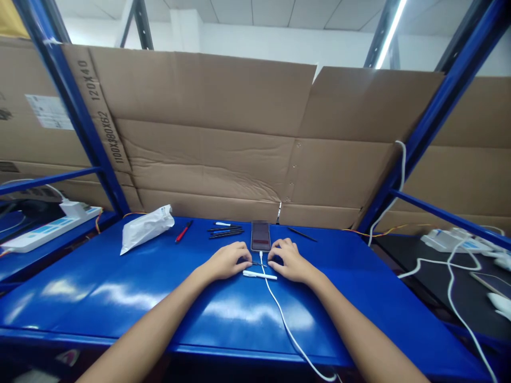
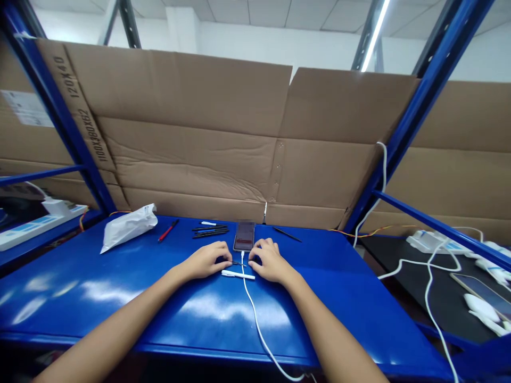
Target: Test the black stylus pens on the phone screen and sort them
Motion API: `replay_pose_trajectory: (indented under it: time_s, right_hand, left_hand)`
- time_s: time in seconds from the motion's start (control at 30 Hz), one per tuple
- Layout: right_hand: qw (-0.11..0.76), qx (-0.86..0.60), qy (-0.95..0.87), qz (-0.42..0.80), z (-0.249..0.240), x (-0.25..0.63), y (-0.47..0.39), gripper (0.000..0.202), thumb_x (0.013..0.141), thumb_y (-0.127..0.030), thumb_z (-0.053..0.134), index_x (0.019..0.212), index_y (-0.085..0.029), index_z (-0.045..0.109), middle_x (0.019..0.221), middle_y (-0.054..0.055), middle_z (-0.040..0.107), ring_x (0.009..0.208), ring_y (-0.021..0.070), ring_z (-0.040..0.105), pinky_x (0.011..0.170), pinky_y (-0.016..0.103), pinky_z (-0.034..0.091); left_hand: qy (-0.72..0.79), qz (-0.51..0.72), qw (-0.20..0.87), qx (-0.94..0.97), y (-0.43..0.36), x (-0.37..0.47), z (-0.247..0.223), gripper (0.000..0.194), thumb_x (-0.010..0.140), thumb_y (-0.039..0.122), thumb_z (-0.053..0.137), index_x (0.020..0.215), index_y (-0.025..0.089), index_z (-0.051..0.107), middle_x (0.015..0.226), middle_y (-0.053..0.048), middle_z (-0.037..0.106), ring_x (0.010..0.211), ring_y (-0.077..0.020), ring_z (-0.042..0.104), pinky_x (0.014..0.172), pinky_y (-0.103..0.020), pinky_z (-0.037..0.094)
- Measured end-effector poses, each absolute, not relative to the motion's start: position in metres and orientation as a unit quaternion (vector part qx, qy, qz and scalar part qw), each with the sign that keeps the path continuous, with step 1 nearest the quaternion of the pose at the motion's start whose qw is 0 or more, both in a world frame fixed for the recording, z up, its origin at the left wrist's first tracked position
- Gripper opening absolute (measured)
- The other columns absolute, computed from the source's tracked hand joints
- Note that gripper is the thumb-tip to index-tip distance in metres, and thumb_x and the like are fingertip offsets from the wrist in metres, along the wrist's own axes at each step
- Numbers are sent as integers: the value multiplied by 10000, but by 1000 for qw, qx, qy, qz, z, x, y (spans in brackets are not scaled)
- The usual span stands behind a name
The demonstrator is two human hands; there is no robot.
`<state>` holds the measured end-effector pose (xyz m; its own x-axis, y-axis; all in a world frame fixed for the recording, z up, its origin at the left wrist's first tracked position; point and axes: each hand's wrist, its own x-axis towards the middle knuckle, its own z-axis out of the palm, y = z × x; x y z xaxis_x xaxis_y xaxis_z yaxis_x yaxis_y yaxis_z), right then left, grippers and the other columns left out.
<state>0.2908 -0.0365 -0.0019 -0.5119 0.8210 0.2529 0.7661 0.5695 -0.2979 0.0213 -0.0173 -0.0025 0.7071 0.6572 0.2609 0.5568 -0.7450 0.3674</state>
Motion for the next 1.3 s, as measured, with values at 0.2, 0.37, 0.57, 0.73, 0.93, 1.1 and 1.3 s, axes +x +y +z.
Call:
replay_pose_trajectory:
  time_s: [0.2, 0.37, 0.57, 0.73, 0.93, 1.1, 1.3]
  right_hand:
    - [194, -462, -863, 70, 1, 291, -37, 86, 939, -295, 669, 982, -246, 725, 1158, 86, 600, 1116, 276, 485, 942, 438, 382]
    - [193, -476, -856, 58, 3, 293, -37, 90, 946, -299, 661, 986, -244, 720, 1161, 89, 596, 1108, 274, 487, 934, 434, 380]
    - [191, -482, -854, 50, 1, 296, -35, 98, 947, -313, 656, 988, -248, 717, 1149, 88, 597, 1104, 277, 489, 928, 440, 381]
    - [201, -482, -852, 46, 1, 296, -35, 91, 949, -308, 654, 985, -250, 714, 1142, 83, 594, 1096, 269, 483, 935, 436, 383]
    - [209, -482, -850, 44, 1, 296, -35, 97, 951, -312, 647, 984, -247, 711, 1143, 85, 600, 1095, 273, 487, 933, 440, 390]
    - [233, -466, -852, 60, 5, 295, -37, 81, 957, -291, 637, 981, -241, 696, 1117, 75, 633, 1080, 265, 507, 950, 441, 396]
    - [263, -424, -862, 91, 9, 295, -38, 80, 980, -242, 593, 1023, -224, 658, 1042, 58, 695, 1016, 231, 563, 930, 388, 437]
  left_hand:
    - [315, 198, 159, 914, -15, 19, -4, 176, 985, 319, 600, 1059, 231, 733, 1049, -50, 655, 992, -205, 625, 889, -290, 473]
    - [315, 219, 173, 907, -13, 14, 2, 216, 983, 290, 561, 1092, 218, 733, 1069, -64, 674, 978, -204, 636, 876, -293, 484]
    - [343, 207, 167, 901, -13, 9, 9, 218, 970, 345, 568, 1007, 213, 738, 953, -41, 690, 851, -190, 641, 768, -281, 473]
    - [312, 196, 192, 909, -20, 11, 12, 238, 922, 428, 664, 1027, 229, 742, 958, -30, 682, 820, -177, 639, 722, -259, 468]
    - [254, 149, 200, 935, -26, 21, 11, 240, 891, 447, 720, 1008, 241, 761, 973, -31, 685, 824, -175, 639, 721, -249, 462]
    - [263, 176, 211, 925, -19, 16, 9, 257, 971, 421, 616, 1018, 213, 759, 932, -43, 672, 775, -160, 620, 712, -252, 461]
    - [322, 231, 194, 897, -9, 6, 8, 313, 982, 459, 581, 1012, 195, 747, 941, -47, 651, 774, -156, 614, 710, -259, 466]
